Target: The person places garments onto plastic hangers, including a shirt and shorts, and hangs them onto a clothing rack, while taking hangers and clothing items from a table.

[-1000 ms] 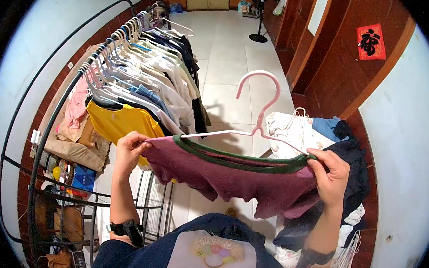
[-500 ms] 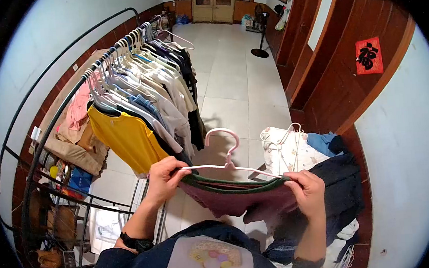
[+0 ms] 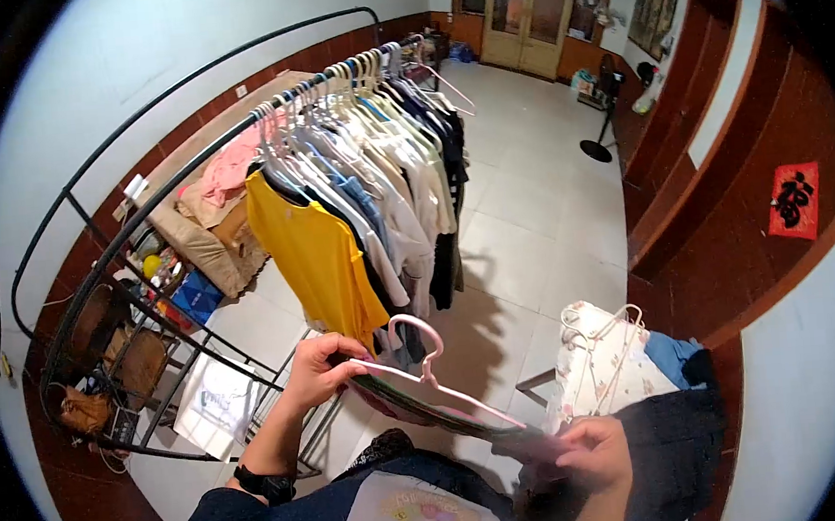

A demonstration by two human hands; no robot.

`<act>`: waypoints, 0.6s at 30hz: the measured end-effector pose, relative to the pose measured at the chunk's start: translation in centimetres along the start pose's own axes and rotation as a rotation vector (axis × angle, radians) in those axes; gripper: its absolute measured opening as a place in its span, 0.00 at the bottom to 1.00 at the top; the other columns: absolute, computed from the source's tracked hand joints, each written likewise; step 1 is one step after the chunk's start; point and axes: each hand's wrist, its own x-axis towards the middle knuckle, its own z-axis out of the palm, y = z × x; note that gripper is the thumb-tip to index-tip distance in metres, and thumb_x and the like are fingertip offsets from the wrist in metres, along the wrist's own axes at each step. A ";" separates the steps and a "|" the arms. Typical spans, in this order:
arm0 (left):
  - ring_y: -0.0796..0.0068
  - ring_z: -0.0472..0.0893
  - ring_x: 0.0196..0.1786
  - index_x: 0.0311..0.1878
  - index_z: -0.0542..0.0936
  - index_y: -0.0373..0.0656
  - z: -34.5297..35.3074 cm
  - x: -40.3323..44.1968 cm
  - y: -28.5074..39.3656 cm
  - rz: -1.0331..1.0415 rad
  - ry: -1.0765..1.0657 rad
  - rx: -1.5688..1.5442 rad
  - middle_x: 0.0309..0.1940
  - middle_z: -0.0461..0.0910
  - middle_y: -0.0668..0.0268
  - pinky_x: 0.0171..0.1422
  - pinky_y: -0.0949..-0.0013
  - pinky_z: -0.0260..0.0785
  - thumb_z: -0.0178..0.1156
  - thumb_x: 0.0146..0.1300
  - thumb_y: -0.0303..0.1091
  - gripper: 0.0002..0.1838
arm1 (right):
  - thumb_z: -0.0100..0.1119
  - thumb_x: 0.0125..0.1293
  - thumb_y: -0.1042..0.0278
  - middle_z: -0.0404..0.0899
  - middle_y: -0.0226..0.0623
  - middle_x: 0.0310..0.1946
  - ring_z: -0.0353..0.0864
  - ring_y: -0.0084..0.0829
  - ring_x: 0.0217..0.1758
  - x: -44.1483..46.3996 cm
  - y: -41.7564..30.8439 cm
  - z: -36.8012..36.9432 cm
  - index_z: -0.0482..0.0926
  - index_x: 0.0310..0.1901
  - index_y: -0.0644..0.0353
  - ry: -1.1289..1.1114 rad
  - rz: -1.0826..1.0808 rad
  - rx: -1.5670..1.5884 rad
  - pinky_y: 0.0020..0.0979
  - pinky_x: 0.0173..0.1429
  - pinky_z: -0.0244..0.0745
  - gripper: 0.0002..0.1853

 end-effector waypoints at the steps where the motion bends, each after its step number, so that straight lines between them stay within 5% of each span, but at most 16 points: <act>1: 0.72 0.79 0.29 0.33 0.83 0.39 -0.8 -0.1 0.0 -0.004 0.012 0.011 0.25 0.80 0.65 0.36 0.72 0.70 0.72 0.53 0.31 0.09 | 0.75 0.48 0.76 0.83 0.34 0.30 0.79 0.22 0.32 0.4 -0.2 1.0 0.82 0.33 0.68 -0.011 0.044 0.163 0.25 0.38 0.72 0.11; 9: 0.64 0.79 0.31 0.29 0.84 0.43 -4.3 2.7 -2.3 0.172 0.243 0.304 0.25 0.80 0.64 0.37 0.65 0.66 0.72 0.51 0.35 0.08 | 0.66 0.57 0.80 0.84 0.38 0.34 0.82 0.24 0.35 6.1 1.8 3.8 0.79 0.39 0.67 -0.112 0.225 0.253 0.26 0.40 0.77 0.09; 18: 0.63 0.82 0.40 0.39 0.84 0.39 -12.2 9.3 -5.3 0.186 0.389 0.452 0.36 0.83 0.60 0.46 0.66 0.72 0.65 0.57 0.28 0.07 | 0.62 0.66 0.74 0.78 0.23 0.31 0.72 0.13 0.32 16.8 -0.6 13.7 0.78 0.41 0.63 -0.083 0.058 0.121 0.17 0.38 0.68 0.05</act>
